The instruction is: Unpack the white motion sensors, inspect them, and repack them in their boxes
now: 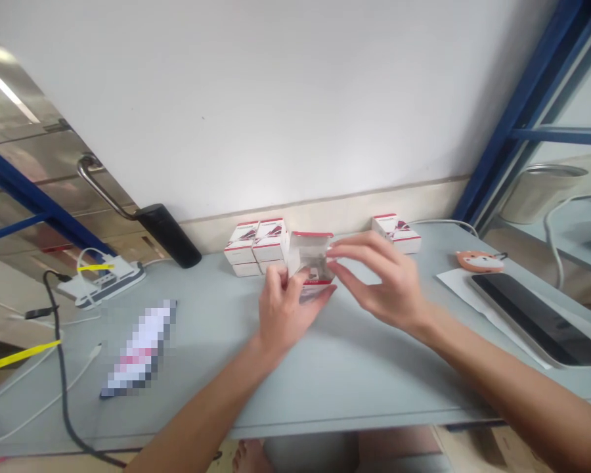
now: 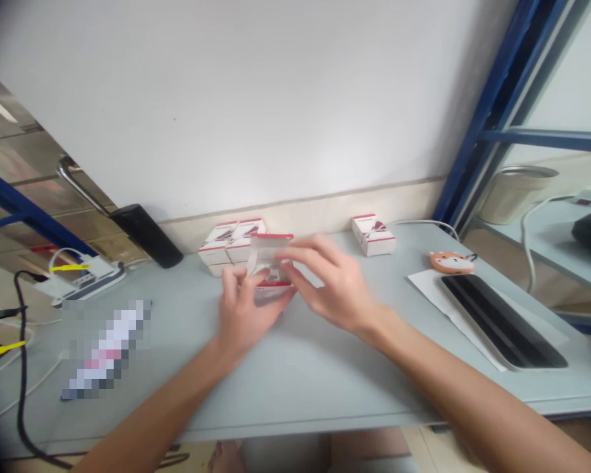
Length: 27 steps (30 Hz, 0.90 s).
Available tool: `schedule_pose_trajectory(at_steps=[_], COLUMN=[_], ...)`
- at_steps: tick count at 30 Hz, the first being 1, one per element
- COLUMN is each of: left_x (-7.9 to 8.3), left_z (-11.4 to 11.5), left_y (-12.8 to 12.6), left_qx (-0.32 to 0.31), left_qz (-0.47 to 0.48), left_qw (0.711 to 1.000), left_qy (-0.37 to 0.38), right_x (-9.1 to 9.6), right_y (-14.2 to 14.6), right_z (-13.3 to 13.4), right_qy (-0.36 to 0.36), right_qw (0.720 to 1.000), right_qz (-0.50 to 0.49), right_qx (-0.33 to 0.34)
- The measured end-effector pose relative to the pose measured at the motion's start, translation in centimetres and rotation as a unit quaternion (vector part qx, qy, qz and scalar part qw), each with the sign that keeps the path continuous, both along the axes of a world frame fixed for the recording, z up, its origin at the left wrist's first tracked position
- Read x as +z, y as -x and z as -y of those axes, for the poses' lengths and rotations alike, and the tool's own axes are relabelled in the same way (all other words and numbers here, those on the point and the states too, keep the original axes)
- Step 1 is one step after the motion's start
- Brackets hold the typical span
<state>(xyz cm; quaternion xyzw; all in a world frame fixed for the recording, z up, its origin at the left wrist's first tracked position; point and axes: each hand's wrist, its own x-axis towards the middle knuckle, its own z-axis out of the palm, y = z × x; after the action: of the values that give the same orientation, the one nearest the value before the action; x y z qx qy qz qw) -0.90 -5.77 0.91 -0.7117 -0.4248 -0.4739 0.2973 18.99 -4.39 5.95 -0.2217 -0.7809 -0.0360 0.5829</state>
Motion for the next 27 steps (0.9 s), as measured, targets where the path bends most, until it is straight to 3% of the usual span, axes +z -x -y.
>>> schedule_pose_trajectory(at_steps=[5, 10, 16, 21, 24, 27], left_x=[0.2, 0.3, 0.1, 0.5, 0.9, 0.8], left_z=[0.2, 0.6, -0.2, -1.6, -1.7, -1.6], left_y=[-0.5, -0.5, 0.3, 1.3, 1.4, 1.5], left_qx=[0.006, -0.006, -0.041, -0.131, -0.127, -0.133], left_qz=[-0.019, -0.042, -0.003, 0.101, 0.139, 0.153], left_qw=[1.0, 0.999, 0.999, 0.985, 0.973, 0.965], left_qy=[-0.021, -0.025, 0.016, 0.043, 0.136, 0.167], right_x=[-1.3, 0.0, 0.6, -0.5, -1.6, -2.5], right_y=[0.1, -1.0, -1.2, -0.5, 0.1, 0.5], right_z=[-0.6, -0.5, 0.3, 0.1, -0.3, -0.7], right_qy=[0.023, 0.037, 0.037, 0.082, 0.135, 0.194], right_qw=[0.993, 0.975, 0.962, 0.974, 0.983, 0.979], right_qz=[0.111, 0.221, 0.269, 0.21, 0.114, 0.031], right_qx=[-0.016, 0.006, 0.033, 0.037, 0.042, 0.052])
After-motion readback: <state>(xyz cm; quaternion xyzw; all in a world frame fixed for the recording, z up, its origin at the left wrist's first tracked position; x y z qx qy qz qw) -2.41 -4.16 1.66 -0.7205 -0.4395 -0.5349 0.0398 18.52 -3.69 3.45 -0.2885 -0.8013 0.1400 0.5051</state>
